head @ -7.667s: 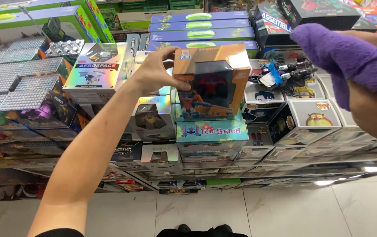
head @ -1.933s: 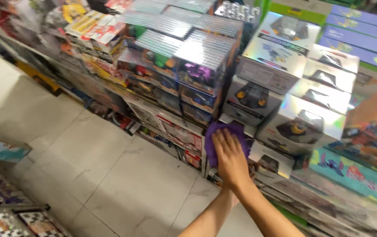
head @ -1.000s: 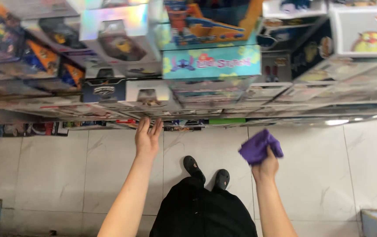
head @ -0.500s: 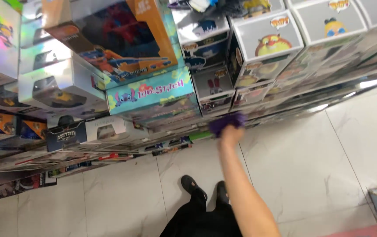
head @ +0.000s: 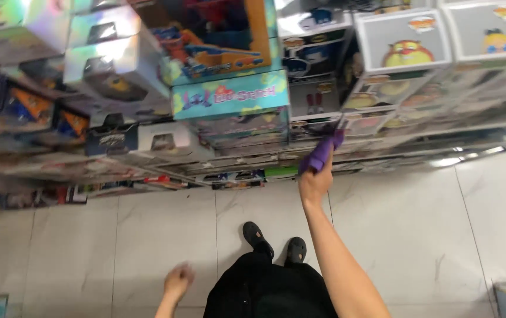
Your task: Cleaning and wiping down toy boxes on shelves in a toy store using a cloth.
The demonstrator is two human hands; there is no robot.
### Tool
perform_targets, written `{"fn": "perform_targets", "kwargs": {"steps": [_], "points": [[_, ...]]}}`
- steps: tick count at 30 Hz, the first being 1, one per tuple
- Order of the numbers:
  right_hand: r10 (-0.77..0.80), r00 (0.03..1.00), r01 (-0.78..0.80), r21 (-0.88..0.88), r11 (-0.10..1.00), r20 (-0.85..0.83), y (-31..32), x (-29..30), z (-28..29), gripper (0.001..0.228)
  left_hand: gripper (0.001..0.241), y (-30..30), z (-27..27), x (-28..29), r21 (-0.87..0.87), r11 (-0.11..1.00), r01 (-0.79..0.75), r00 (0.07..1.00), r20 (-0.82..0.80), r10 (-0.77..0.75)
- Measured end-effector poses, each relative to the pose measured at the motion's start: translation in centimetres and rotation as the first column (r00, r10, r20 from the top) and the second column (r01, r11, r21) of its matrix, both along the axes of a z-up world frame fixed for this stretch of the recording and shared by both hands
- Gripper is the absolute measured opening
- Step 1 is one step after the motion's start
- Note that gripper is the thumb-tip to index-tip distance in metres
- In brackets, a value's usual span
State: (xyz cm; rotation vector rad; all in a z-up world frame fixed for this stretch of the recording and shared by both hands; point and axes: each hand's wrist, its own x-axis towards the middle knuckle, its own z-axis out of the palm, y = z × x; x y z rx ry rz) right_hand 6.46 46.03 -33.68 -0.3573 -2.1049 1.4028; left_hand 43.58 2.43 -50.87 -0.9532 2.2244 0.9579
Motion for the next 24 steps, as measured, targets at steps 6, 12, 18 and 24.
{"fn": "perform_targets", "kwargs": {"steps": [6, 12, 18, 24], "points": [[0.172, 0.978, -0.146, -0.200, 0.969, 0.121, -2.8, 4.5, 3.2, 0.048, 0.024, 8.1, 15.3, -7.5, 0.075, 0.911, -0.407, 0.869, -0.276, 0.411], [0.271, 0.869, -0.224, 0.159, 0.961, -0.414, -2.0, 1.9, 15.5, 0.045, 0.045, 5.8, 18.5, -5.5, -0.379, 0.849, -0.369, 0.922, -0.030, 0.387], [0.312, 0.786, -0.186, 0.277, 0.943, -0.534, -4.1, 1.8, 22.0, 0.044, 0.053, -3.0, 1.8, 4.4, -0.284, 0.882, -0.375, 0.912, 0.054, 0.405], [0.394, 0.824, -0.138, 0.530, 0.837, -0.407, -12.6, 1.9, 26.1, 0.037, 0.056, -9.7, -6.3, 7.3, 0.126, 0.942, -0.310, 0.900, 0.358, 0.248]]}}
